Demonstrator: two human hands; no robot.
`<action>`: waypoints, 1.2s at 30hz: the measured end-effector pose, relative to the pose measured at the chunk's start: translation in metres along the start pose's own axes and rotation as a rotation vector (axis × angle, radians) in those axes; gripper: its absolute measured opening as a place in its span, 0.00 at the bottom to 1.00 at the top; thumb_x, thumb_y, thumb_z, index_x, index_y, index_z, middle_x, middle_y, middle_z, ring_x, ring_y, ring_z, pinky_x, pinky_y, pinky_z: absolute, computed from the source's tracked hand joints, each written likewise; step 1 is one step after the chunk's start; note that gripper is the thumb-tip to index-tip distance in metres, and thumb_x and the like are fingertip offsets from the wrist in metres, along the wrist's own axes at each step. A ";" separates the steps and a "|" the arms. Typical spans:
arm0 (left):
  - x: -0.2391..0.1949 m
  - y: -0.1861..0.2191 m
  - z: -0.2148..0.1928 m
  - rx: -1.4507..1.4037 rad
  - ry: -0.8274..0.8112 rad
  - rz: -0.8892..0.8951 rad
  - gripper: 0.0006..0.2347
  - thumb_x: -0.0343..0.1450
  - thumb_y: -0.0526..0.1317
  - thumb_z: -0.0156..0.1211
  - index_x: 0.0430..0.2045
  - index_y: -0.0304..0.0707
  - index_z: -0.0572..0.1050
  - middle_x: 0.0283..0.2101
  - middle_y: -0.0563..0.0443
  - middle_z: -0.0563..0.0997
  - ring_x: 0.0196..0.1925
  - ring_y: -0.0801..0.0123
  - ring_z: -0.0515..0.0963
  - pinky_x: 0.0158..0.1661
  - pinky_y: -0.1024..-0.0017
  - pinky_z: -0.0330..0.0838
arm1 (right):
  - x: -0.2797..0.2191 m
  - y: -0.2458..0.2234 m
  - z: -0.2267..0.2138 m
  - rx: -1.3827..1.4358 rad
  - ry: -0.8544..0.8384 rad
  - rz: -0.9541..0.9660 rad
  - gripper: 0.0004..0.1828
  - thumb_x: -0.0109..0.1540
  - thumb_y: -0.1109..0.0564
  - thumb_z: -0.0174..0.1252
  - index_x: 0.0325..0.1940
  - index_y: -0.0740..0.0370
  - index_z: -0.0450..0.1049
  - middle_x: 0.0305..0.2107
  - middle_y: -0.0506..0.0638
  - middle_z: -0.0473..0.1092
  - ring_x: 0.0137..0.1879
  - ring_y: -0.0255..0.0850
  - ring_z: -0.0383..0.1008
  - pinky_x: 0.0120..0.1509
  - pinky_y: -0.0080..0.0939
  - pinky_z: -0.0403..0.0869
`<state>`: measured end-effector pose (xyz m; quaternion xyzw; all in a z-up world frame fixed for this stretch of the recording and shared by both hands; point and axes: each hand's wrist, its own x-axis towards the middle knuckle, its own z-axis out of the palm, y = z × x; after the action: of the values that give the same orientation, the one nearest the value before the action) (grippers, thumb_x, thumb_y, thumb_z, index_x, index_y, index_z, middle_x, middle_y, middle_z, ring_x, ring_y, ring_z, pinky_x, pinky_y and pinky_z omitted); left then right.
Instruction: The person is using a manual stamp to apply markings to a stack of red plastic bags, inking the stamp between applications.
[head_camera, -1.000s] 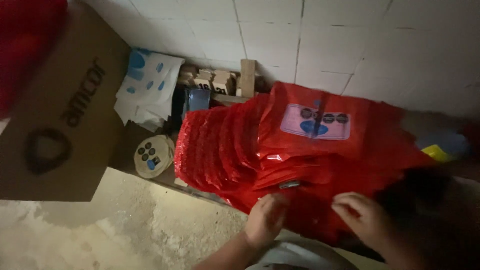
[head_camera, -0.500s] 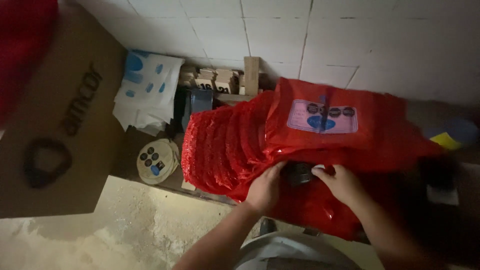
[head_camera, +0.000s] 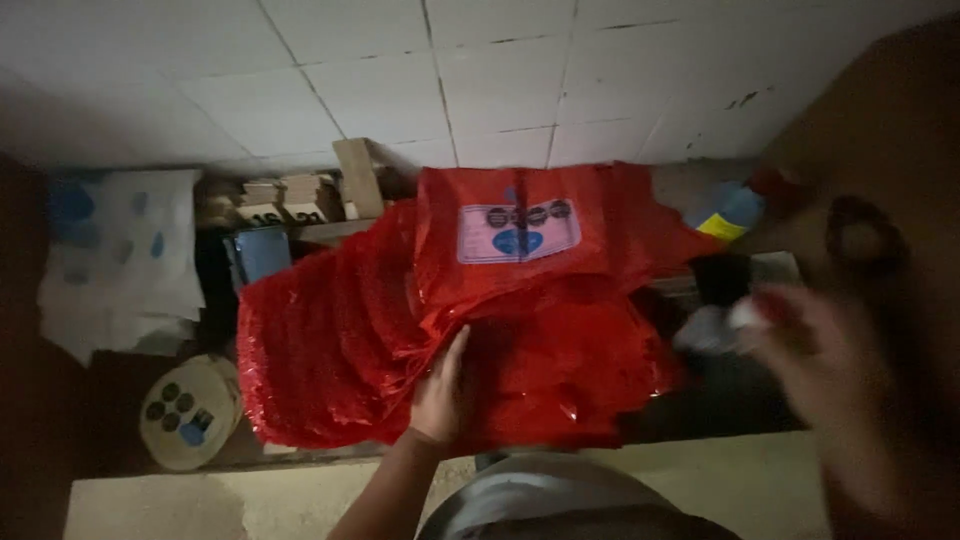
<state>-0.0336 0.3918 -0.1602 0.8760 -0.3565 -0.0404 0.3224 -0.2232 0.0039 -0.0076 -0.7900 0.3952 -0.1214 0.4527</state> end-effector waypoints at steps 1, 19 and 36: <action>-0.001 -0.002 0.003 0.019 0.011 -0.002 0.29 0.73 0.33 0.46 0.74 0.48 0.52 0.70 0.32 0.67 0.66 0.46 0.74 0.63 0.56 0.68 | 0.011 0.005 -0.020 -0.159 0.159 -0.046 0.29 0.62 0.59 0.64 0.69 0.57 0.71 0.57 0.56 0.72 0.57 0.50 0.71 0.57 0.49 0.68; -0.007 0.003 0.017 0.150 -0.072 -0.210 0.28 0.74 0.41 0.47 0.73 0.60 0.53 0.68 0.37 0.70 0.61 0.41 0.76 0.51 0.46 0.75 | 0.080 -0.005 -0.022 -0.404 -0.043 -0.093 0.29 0.69 0.55 0.52 0.76 0.56 0.62 0.58 0.62 0.70 0.60 0.57 0.70 0.62 0.60 0.65; -0.010 -0.008 0.037 0.291 0.055 -0.217 0.28 0.71 0.44 0.56 0.70 0.50 0.59 0.61 0.38 0.75 0.53 0.42 0.80 0.42 0.47 0.79 | 0.126 0.093 0.000 -0.180 -0.020 -0.209 0.29 0.70 0.59 0.52 0.76 0.56 0.60 0.67 0.62 0.62 0.66 0.59 0.65 0.66 0.60 0.64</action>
<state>-0.0475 0.3829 -0.1952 0.9475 -0.2530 0.0011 0.1958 -0.1881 -0.1147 -0.1036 -0.8655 0.3157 -0.1239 0.3687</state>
